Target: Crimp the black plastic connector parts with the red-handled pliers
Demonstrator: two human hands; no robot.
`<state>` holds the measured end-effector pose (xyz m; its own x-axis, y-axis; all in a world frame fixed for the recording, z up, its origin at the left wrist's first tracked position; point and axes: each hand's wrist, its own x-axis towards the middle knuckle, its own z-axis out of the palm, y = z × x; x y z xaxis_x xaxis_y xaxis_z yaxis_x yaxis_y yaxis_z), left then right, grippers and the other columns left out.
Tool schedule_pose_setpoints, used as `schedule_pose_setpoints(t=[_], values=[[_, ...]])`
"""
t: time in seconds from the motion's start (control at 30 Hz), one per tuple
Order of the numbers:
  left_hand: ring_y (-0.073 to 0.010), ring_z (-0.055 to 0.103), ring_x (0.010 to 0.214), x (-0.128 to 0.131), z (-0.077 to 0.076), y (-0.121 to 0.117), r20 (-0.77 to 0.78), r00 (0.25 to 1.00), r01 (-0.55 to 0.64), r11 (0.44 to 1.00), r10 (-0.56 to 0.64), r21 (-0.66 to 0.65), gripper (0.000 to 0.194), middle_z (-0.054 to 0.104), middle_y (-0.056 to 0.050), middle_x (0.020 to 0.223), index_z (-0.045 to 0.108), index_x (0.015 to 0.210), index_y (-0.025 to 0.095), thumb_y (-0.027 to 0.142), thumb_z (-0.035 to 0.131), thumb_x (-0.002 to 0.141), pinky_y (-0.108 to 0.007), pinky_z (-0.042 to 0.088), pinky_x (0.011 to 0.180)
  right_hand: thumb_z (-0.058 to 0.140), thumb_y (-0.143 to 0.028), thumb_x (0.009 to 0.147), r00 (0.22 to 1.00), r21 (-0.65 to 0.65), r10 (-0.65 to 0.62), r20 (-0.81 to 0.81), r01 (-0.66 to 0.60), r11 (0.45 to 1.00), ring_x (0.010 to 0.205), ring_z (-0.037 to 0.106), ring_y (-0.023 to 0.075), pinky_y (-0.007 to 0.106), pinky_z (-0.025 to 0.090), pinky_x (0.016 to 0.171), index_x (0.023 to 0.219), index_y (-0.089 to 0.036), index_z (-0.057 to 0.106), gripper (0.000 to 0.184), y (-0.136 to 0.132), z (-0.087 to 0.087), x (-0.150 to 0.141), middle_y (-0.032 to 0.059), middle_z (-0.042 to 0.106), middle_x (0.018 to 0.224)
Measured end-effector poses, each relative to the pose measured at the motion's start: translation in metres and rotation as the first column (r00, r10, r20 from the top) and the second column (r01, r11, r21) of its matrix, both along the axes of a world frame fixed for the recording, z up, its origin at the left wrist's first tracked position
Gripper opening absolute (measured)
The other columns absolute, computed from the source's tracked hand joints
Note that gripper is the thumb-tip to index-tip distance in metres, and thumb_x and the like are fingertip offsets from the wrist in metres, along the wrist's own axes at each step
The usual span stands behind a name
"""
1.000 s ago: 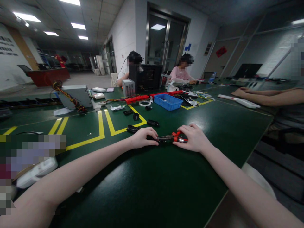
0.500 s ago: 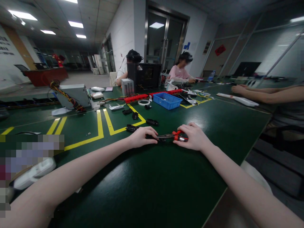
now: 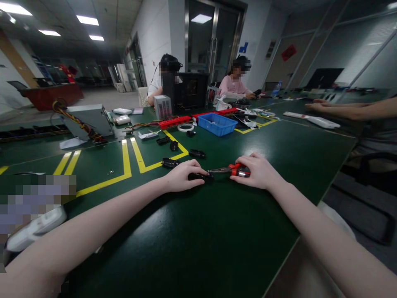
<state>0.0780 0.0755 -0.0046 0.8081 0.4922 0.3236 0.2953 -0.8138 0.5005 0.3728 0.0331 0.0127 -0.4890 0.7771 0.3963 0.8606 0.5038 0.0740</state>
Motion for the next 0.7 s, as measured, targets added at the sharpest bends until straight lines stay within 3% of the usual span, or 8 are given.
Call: schedule_pose_setpoints(t=[0.7], values=[[-0.0194, 0.058, 0.097, -0.0015, -0.0007, 0.0006, 0.006, 1.0, -0.013, 0.999, 0.013, -0.035, 0.03, 0.055, -0.006, 0.107, 0.066, 0.114, 0.023, 0.03, 0.064, 0.085, -0.034, 0.047, 0.091, 0.053, -0.064, 0.079, 0.999, -0.046, -0.01, 0.034, 0.012, 0.999, 0.066, 0.054, 0.0191, 0.035, 0.035, 0.072, 0.082, -0.019, 0.058, 0.045, 0.0012, -0.0011, -0.0007, 0.0057, 0.065, 0.076]])
